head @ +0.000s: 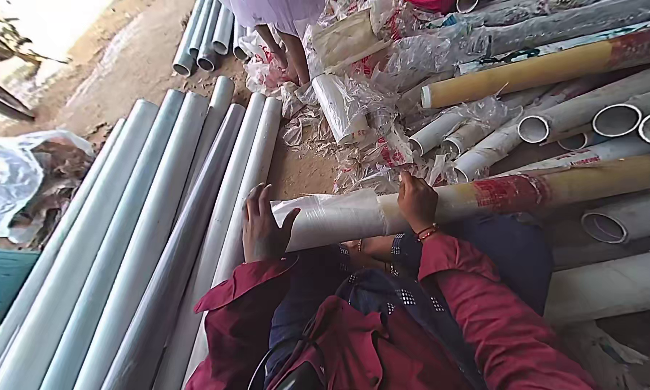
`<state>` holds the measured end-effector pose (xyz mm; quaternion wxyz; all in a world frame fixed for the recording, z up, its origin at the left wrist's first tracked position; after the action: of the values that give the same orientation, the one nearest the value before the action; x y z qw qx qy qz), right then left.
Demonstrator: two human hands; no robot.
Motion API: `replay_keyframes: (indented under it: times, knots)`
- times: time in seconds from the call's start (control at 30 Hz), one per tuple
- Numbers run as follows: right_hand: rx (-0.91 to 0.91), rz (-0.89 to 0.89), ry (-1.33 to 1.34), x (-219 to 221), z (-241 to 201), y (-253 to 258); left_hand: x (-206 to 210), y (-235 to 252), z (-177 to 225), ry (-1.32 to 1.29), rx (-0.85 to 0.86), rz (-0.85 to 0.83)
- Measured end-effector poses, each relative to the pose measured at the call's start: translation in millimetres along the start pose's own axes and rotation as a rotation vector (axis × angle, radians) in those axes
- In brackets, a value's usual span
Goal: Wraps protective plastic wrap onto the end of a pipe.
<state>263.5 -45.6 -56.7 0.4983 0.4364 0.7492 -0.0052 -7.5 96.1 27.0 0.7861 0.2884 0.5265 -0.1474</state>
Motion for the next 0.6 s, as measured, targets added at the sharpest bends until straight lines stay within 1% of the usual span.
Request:
replay_keyframes:
  times: [0.03, 0.07, 0.13, 0.17, 0.2, 0.23, 0.27, 0.3, 0.33, 0.37, 0.4, 0.47, 0.5, 0.6]
  knots:
    - [-0.006, -0.004, -0.007, -0.7, -0.6, -1.0, 15.3, 7.5, 20.0, -0.037, 0.141, -0.090]
    - [-0.014, -0.013, -0.022, -2.6, -2.7, -3.6, 32.5, 13.8, 41.8, -0.049, 0.228, -0.244]
    - [-0.047, -0.028, -0.046, -11.1, -12.9, -10.6, 62.2, 27.2, 82.1, 0.030, 0.226, -0.607]
    - [-0.065, -0.017, -0.052, -16.1, -18.7, -15.2, 72.7, 33.7, 94.9, 0.055, 0.202, -0.713]
    - [-0.074, 0.000, -0.047, -21.7, -24.6, -20.6, 78.1, 38.1, 100.9, 0.025, 0.192, -0.733]
    - [-0.077, 0.028, -0.032, -27.2, -30.0, -27.0, 78.7, 38.6, 100.6, -0.053, 0.204, -0.693]
    - [-0.062, 0.040, -0.003, -32.6, -34.4, -33.1, 77.4, 33.8, 95.7, -0.153, 0.254, -0.600]
    - [-0.023, 0.016, 0.033, -37.4, -37.8, -38.0, 77.5, 23.6, 87.4, -0.253, 0.345, -0.437]
    - [0.030, -0.040, 0.066, -40.5, -40.1, -41.7, 80.3, 10.3, 77.7, -0.317, 0.457, -0.225]
    - [0.087, -0.122, 0.090, -42.2, -41.6, -43.8, 85.4, -2.5, 69.4, -0.339, 0.547, -0.025]
    - [0.152, -0.228, 0.108, -42.9, -42.9, -44.9, 88.2, -12.9, 64.5, -0.330, 0.594, 0.101]
    - [0.277, -0.444, 0.119, -42.0, -45.1, -45.5, 90.9, -23.8, 61.8, -0.289, 0.623, 0.205]
    - [0.304, -0.505, 0.107, -41.2, -46.6, -44.5, 92.6, -24.7, 61.8, -0.280, 0.628, 0.232]
    - [0.301, -0.592, 0.051, -40.4, -56.1, -43.4, 96.0, -24.2, 60.8, -0.290, 0.650, 0.248]
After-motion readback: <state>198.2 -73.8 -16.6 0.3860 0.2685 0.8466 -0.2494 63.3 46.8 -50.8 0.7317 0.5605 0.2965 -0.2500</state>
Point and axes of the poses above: each hand's wrist, its own y-axis towards the middle knuckle, its own x-axis out of the palm, z = x × y, the point moved 4 cm from there along y, towards the middle knuckle, and after that the axes turned 6 degrees about y, right-handed, at the moved point
